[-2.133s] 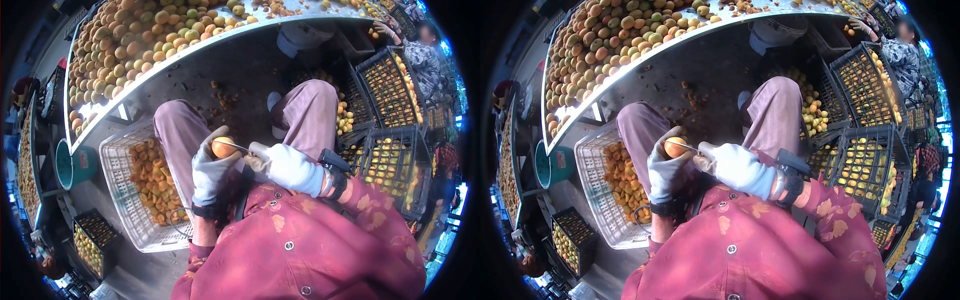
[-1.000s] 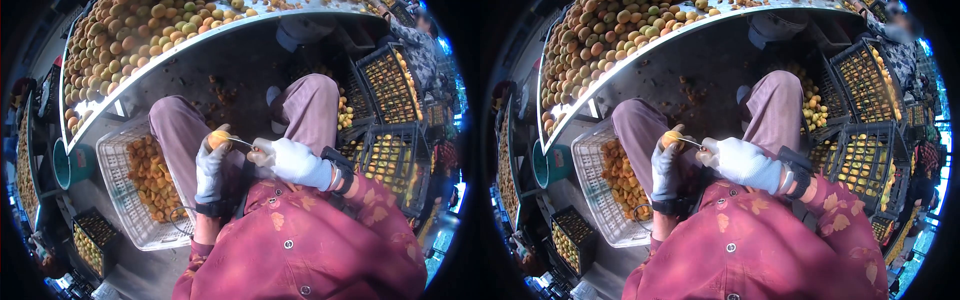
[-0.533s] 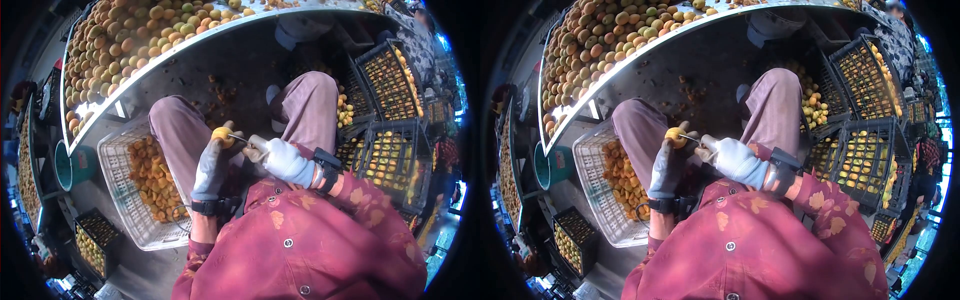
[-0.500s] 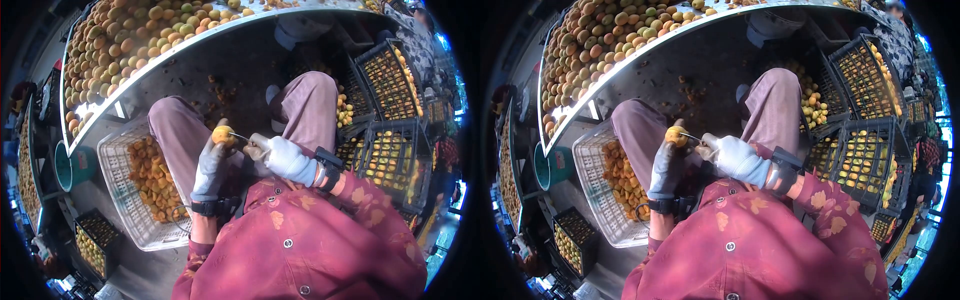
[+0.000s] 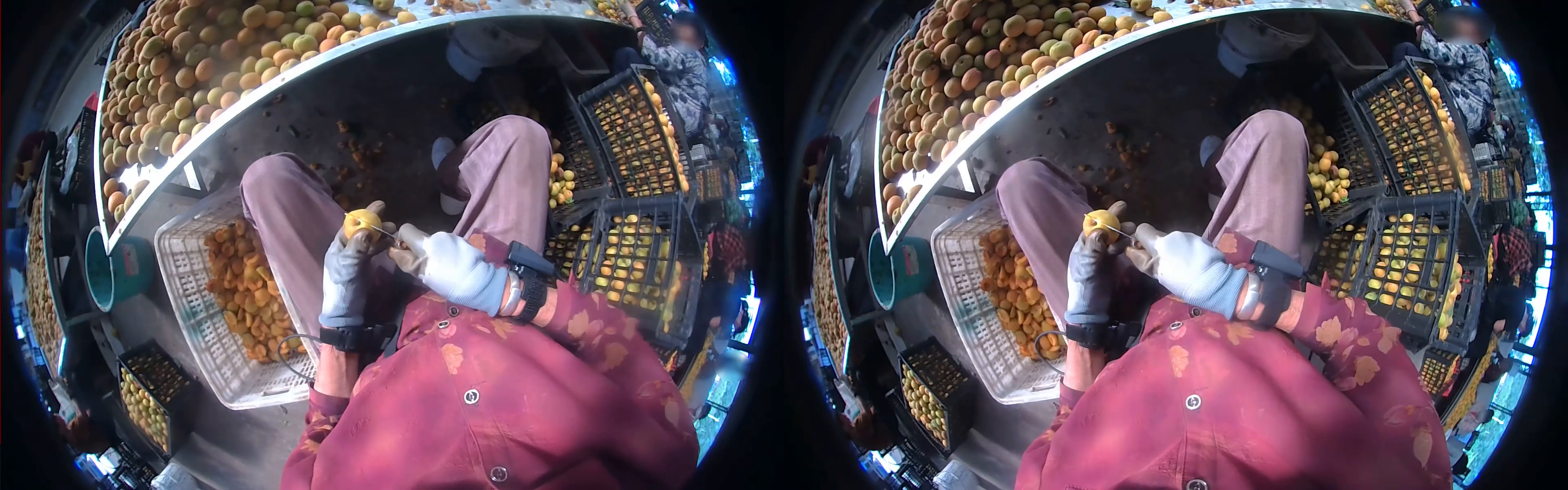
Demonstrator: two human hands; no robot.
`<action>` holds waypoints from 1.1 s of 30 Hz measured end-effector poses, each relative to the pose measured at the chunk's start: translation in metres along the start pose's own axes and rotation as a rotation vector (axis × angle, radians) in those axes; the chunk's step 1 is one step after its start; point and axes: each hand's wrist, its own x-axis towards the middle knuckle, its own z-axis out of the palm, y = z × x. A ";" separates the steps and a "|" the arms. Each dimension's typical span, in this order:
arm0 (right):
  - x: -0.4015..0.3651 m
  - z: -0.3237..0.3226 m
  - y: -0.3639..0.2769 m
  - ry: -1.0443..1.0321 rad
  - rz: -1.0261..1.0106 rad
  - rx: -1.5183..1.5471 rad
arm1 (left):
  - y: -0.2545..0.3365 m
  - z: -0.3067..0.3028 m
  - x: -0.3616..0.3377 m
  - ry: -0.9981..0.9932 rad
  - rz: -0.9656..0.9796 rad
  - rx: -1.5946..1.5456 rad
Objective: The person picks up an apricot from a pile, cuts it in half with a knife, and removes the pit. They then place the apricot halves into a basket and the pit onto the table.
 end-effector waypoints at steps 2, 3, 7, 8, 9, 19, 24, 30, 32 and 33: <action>0.000 0.005 0.001 0.022 0.008 0.002 | 0.000 -0.003 0.003 -0.065 -0.010 -0.076; 0.000 0.006 0.002 0.045 0.018 0.002 | 0.001 -0.002 0.004 -0.065 -0.009 -0.075; -0.002 0.003 0.018 0.055 0.018 -0.093 | 0.007 0.009 0.006 0.024 -0.071 0.130; -0.003 0.000 0.014 0.053 0.019 -0.094 | 0.008 0.013 0.006 0.077 -0.053 0.179; -0.005 -0.004 0.008 0.030 0.037 -0.128 | 0.011 0.015 0.006 0.075 -0.055 0.178; 0.004 0.008 0.009 0.031 -0.027 0.047 | -0.002 -0.001 0.002 0.014 -0.078 -0.045; 0.001 0.011 0.019 0.098 -0.085 -0.166 | 0.001 0.000 0.006 -0.037 -0.101 -0.084; -0.001 0.017 0.018 0.075 -0.055 -0.189 | 0.005 0.008 0.005 0.090 -0.094 0.249; -0.001 0.014 0.012 0.064 -0.040 -0.113 | 0.003 0.005 0.006 0.106 -0.099 0.219; 0.001 0.008 0.007 -0.086 0.128 0.109 | 0.002 0.005 0.006 0.119 -0.102 0.189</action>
